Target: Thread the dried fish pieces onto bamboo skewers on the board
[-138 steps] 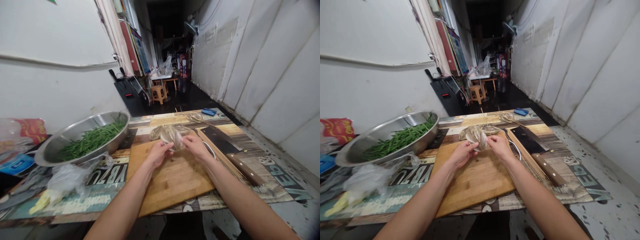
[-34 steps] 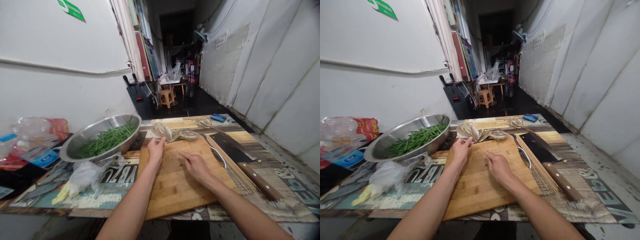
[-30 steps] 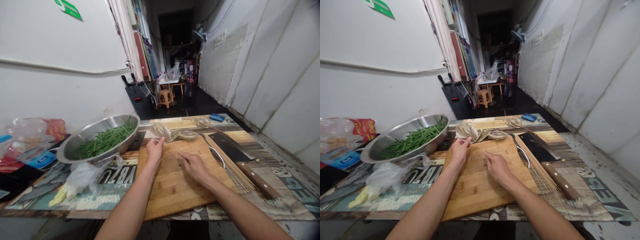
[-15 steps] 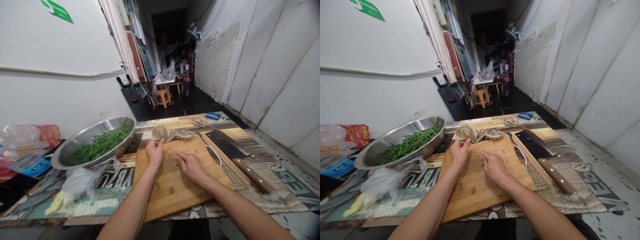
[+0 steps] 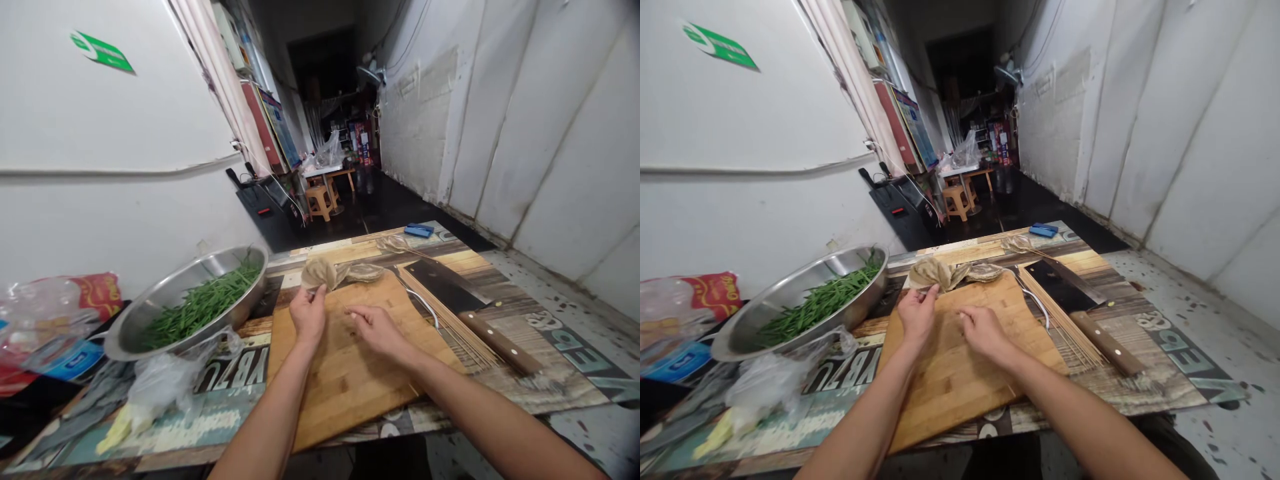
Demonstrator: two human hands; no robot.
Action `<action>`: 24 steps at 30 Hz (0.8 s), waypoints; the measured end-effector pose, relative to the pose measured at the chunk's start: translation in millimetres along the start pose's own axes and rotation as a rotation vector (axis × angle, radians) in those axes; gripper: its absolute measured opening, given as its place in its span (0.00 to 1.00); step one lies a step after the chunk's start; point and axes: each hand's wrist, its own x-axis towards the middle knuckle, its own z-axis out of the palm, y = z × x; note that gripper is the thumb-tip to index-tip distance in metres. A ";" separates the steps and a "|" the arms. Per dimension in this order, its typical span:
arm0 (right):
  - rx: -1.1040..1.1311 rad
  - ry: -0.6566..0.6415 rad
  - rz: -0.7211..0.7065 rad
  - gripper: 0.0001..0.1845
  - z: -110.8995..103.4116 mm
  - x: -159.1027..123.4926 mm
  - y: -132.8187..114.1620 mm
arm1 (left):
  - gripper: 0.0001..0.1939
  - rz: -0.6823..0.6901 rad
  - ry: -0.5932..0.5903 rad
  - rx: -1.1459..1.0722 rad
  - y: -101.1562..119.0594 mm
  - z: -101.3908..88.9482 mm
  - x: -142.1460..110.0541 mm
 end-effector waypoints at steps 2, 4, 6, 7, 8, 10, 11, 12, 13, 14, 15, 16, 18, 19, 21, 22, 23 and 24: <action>0.289 -0.112 0.232 0.18 -1.6 0.7 -4.3 | 0.10 -0.029 0.002 -0.001 -3.8 1.3 0.2; 0.442 -0.167 0.346 0.20 -1.9 1.8 -6.1 | 0.12 -0.076 0.013 -0.020 -6.0 3.1 0.6; 0.381 -0.104 0.253 0.19 -0.5 3.2 -4.1 | 0.13 -0.145 0.033 -0.072 -5.7 5.2 1.3; 0.293 -0.048 0.156 0.18 0.7 4.0 -1.9 | 0.14 -0.188 0.044 -0.118 -4.6 6.1 1.9; 0.193 0.008 0.051 0.17 1.7 4.7 0.6 | 0.14 -0.237 0.052 -0.177 -2.9 6.7 2.6; 0.024 0.070 -0.113 0.16 2.8 6.0 5.5 | 0.16 -0.349 0.054 -0.319 1.9 6.4 4.8; -0.030 0.074 -0.156 0.17 2.6 6.4 7.2 | 0.17 -0.407 0.034 -0.393 4.7 5.3 6.3; -0.063 0.069 -0.178 0.17 1.9 6.6 8.2 | 0.18 -0.462 0.001 -0.462 7.6 3.7 8.1; -0.083 0.058 -0.184 0.18 1.0 6.6 8.6 | 0.18 -0.513 -0.032 -0.519 10.3 1.5 10.0; -0.093 0.043 -0.182 0.19 -0.1 6.5 8.4 | 0.19 -0.553 -0.060 -0.564 12.8 -1.0 12.1; -0.095 0.031 -0.176 0.20 -1.1 6.3 7.9 | 0.19 -0.585 -0.079 -0.599 14.8 -3.5 14.2; -0.089 0.019 -0.166 0.21 -2.0 6.1 7.2 | 0.18 -0.611 -0.085 -0.622 16.5 -6.0 16.3; -0.054 -0.024 -0.129 0.21 -3.4 5.5 5.7 | 0.16 -0.648 -0.069 -0.645 18.6 -10.2 20.0; -0.027 -0.049 -0.105 0.22 -3.8 5.2 5.0 | 0.15 -0.665 -0.055 -0.654 19.3 -11.8 21.5; 0.035 -0.098 -0.059 0.22 -4.5 4.7 3.8 | 0.10 -0.716 -0.019 -0.679 20.1 -13.9 23.8; 0.062 -0.111 -0.041 0.23 -4.8 4.4 3.4 | 0.08 -0.745 -0.004 -0.696 20.5 -14.6 24.6; 0.080 -0.115 -0.028 0.24 -5.1 4.1 3.0 | 0.06 -0.773 0.005 -0.713 20.8 -15.2 25.3; 0.090 -0.111 -0.022 0.24 -5.4 3.9 2.8 | 0.05 -0.801 0.004 -0.730 21.0 -15.6 25.8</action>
